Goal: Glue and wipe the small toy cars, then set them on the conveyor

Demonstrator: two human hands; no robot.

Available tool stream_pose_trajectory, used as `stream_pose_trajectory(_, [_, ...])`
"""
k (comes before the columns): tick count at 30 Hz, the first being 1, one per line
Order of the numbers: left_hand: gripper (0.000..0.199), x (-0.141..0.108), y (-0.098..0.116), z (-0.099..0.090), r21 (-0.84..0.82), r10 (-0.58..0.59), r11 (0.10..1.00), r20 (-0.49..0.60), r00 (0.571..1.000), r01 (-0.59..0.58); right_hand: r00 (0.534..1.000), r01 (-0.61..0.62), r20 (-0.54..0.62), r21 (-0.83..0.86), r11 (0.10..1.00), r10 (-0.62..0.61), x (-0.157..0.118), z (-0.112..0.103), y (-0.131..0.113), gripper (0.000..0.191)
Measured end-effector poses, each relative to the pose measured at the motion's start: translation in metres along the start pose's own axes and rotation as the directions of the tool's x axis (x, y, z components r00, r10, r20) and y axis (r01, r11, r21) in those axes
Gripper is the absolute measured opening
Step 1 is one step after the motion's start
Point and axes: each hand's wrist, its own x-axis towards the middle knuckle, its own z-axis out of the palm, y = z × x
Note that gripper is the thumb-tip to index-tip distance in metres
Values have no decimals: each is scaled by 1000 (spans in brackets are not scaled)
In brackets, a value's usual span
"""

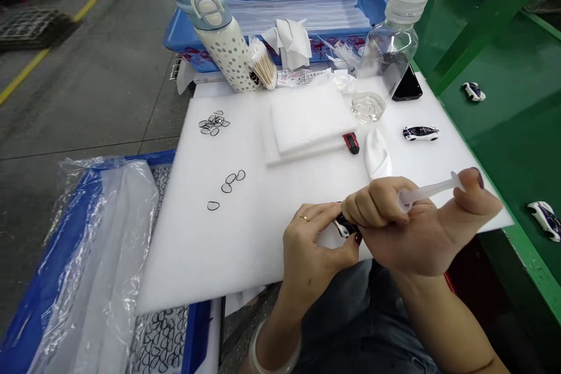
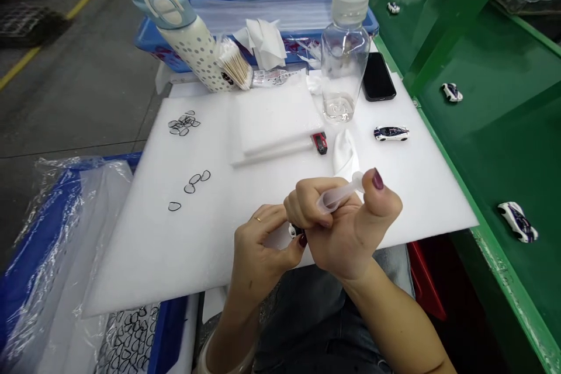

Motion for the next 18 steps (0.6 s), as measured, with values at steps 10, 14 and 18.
stream_pose_trajectory(10, [13, -1, 0, -1, 9, 6, 1000, 12, 1000, -6, 996, 17, -86, 9, 1000, -16, -4, 5, 2, 64])
stream_pose_trajectory(14, [15, -1, 0, -1, 3, 1, 1000, 15, 1000, -1, 994, 20, -110, 1, 1000, -20, -4, 7, 2, 65])
stream_pose_trajectory(18, [14, -1, 0, 0, 6, 1, 1000, 18, 1000, -1, 986, 23, -165, -15, 1000, -25, -5, 11, 2, 66])
